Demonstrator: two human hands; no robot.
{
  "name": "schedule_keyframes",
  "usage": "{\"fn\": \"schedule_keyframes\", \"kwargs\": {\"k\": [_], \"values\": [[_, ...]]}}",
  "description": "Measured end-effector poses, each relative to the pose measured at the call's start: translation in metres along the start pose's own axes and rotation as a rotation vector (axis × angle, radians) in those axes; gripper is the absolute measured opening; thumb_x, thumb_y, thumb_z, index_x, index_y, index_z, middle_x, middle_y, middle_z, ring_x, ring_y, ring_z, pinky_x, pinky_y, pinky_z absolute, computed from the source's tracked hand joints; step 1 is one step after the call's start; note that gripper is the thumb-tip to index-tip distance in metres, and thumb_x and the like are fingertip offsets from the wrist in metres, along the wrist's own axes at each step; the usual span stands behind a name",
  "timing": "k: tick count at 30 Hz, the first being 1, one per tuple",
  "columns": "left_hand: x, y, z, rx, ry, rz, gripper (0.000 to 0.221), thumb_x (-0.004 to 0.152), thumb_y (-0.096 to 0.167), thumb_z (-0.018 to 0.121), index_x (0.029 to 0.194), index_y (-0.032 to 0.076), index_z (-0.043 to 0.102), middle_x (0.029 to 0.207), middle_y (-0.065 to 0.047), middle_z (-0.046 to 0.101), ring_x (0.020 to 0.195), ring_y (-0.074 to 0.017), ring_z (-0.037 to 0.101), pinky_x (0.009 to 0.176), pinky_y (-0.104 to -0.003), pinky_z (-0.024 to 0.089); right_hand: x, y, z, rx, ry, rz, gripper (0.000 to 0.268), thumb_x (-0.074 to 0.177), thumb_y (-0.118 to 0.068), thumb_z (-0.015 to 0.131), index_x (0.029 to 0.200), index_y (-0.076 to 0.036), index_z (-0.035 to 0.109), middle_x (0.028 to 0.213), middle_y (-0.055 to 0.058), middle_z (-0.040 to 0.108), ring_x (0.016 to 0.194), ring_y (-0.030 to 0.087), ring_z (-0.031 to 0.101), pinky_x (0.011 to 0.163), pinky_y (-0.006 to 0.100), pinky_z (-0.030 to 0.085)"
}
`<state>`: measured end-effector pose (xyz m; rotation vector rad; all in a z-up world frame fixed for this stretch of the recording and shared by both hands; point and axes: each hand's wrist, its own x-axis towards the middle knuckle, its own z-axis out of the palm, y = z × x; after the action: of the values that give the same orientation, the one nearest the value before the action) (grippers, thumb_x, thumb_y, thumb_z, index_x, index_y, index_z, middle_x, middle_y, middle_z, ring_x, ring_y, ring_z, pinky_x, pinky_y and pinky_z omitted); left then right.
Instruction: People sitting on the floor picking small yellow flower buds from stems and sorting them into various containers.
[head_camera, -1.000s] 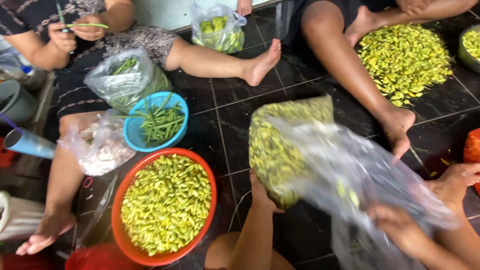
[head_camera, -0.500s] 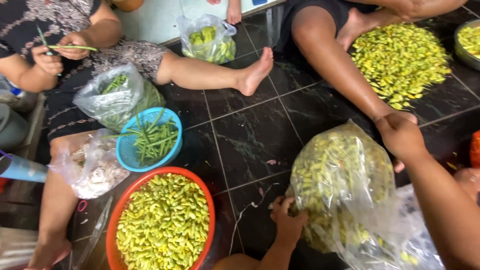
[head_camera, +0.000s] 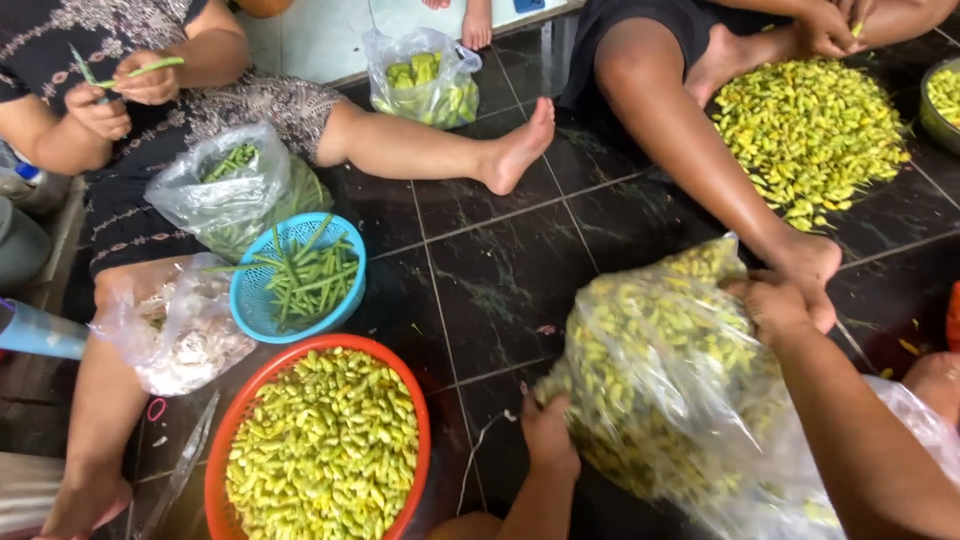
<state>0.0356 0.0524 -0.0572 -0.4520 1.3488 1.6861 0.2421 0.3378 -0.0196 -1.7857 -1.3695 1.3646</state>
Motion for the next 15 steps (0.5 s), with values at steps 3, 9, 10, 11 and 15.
{"fn": "schedule_keyframes", "kwargs": {"k": [3,9,10,11,15], "values": [[-0.014,0.017,-0.005,-0.166,-0.204,0.168,0.050,0.082,-0.010,0.056,0.133,-0.005,0.056,0.115,-0.024,0.064,0.098,-0.0317,0.059,0.092,-0.042,0.046,-0.014,0.015,-0.016,0.271,0.035,-0.076,0.042,0.085,0.002,0.069,0.126,0.004,0.063,0.104,0.014,0.066,0.084,0.019,0.059,0.069,0.026,0.046],[-0.046,0.079,-0.017,-0.231,-0.583,0.720,0.046,0.074,-0.013,0.053,0.117,0.002,0.051,0.102,-0.013,0.061,0.088,-0.0201,0.056,0.083,-0.033,0.044,-0.056,0.023,-0.039,0.850,-0.152,-0.396,0.028,0.090,0.008,0.051,0.107,-0.012,0.061,0.112,0.002,0.065,0.103,0.012,0.060,0.101,0.021,0.046],[-0.057,0.089,-0.017,-0.267,-0.668,0.840,0.044,0.071,-0.011,0.053,0.112,0.004,0.048,0.099,-0.010,0.059,0.085,-0.0184,0.055,0.078,-0.031,0.045,-0.064,0.023,-0.047,0.913,-0.179,-0.469,0.024,0.093,0.005,0.048,0.102,-0.015,0.058,0.112,-0.001,0.063,0.103,0.010,0.058,0.103,0.023,0.045],[-0.046,0.093,-0.022,-0.262,-0.665,0.831,0.044,0.071,-0.011,0.053,0.112,0.004,0.048,0.099,-0.010,0.059,0.085,-0.0184,0.055,0.078,-0.031,0.045,-0.067,0.013,-0.043,0.910,-0.172,-0.460,0.024,0.093,0.005,0.048,0.102,-0.015,0.058,0.112,-0.001,0.063,0.103,0.010,0.058,0.103,0.023,0.045],[0.005,0.094,-0.030,-0.185,-0.536,0.620,0.050,0.076,-0.013,0.044,0.122,0.006,0.051,0.117,-0.014,0.059,0.103,-0.0236,0.054,0.098,-0.033,0.038,-0.054,-0.004,-0.032,0.904,-0.398,-0.356,0.047,0.085,-0.014,0.055,0.131,-0.005,0.056,0.134,0.012,0.061,0.125,0.027,0.058,0.111,0.040,0.041]]}}
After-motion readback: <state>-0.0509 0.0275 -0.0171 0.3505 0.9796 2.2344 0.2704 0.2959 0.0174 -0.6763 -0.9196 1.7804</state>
